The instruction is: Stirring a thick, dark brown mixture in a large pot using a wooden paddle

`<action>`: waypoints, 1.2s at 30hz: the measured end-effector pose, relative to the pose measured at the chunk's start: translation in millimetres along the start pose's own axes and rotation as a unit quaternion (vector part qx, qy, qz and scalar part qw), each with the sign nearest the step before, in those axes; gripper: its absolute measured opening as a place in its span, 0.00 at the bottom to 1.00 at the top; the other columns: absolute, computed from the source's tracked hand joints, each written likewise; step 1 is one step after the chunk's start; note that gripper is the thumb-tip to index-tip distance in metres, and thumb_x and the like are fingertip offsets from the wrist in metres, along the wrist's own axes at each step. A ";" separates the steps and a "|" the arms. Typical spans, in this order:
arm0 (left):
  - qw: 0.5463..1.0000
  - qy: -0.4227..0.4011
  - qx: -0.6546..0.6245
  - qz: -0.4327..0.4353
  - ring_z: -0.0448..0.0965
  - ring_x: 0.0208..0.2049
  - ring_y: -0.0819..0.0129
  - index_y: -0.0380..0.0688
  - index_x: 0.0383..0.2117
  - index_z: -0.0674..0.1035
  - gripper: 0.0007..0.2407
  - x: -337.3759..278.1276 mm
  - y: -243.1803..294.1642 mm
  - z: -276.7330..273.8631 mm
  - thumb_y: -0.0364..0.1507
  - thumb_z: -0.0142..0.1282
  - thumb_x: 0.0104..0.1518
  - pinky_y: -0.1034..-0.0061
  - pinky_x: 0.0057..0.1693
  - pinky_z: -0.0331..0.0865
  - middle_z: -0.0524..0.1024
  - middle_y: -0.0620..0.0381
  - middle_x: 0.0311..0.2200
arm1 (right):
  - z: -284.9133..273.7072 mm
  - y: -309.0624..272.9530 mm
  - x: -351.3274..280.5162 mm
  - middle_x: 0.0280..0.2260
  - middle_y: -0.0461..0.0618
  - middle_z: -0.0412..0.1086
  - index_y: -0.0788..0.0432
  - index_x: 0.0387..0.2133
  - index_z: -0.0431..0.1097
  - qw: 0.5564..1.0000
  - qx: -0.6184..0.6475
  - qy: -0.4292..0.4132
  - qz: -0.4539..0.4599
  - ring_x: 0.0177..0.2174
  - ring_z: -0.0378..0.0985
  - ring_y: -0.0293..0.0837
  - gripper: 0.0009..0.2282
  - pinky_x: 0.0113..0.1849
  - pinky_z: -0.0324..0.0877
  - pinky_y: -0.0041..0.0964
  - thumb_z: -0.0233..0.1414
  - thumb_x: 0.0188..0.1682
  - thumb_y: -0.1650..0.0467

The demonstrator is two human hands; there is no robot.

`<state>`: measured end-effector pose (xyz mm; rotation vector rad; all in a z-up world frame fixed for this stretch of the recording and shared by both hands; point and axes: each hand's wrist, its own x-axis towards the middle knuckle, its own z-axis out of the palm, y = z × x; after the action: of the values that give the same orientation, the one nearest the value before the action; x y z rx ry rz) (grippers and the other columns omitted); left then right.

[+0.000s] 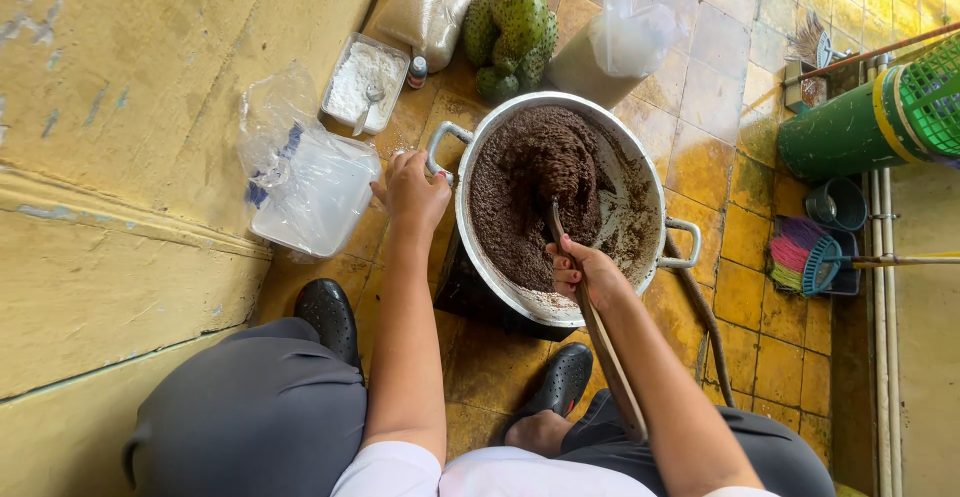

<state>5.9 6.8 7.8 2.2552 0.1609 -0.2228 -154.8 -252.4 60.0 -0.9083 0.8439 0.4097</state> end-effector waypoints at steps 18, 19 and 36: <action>0.996 -0.026 -0.071 -0.055 0.54 0.71 0.55 0.54 0.65 0.70 0.25 -12.7 15.3 -23.5 0.35 0.48 0.57 0.35 0.68 0.41 0.60 0.59 0.69 | -72.7 -14.5 -55.4 0.24 0.38 0.56 0.70 0.50 0.66 0.956 0.217 -0.192 -0.044 0.11 0.59 0.22 0.18 0.19 0.56 0.22 0.41 0.60 0.65; 0.996 -0.028 -0.070 -0.055 0.54 0.71 0.55 0.54 0.65 0.70 0.25 -12.5 16.0 -22.7 0.35 0.48 0.57 0.35 0.68 0.41 0.60 0.59 0.69 | -70.2 -16.1 -61.2 0.24 0.38 0.56 0.70 0.50 0.66 0.956 0.218 -0.191 -0.043 0.11 0.59 0.22 0.18 0.19 0.56 0.22 0.41 0.60 0.65; 0.995 -0.016 -0.081 -0.053 0.54 0.71 0.54 0.56 0.63 0.74 0.22 -9.0 8.9 -11.6 0.35 0.50 0.59 0.32 0.67 0.40 0.61 0.59 0.69 | -37.3 -4.8 -83.7 0.20 0.41 0.57 0.65 0.44 0.66 0.995 0.049 -0.080 -0.043 0.09 0.57 0.27 0.16 0.16 0.55 0.25 0.38 0.62 0.63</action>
<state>0.0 9.8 23.7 2.0828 0.2731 -0.2931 -220.8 -283.4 115.7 -0.8075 0.6699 0.3578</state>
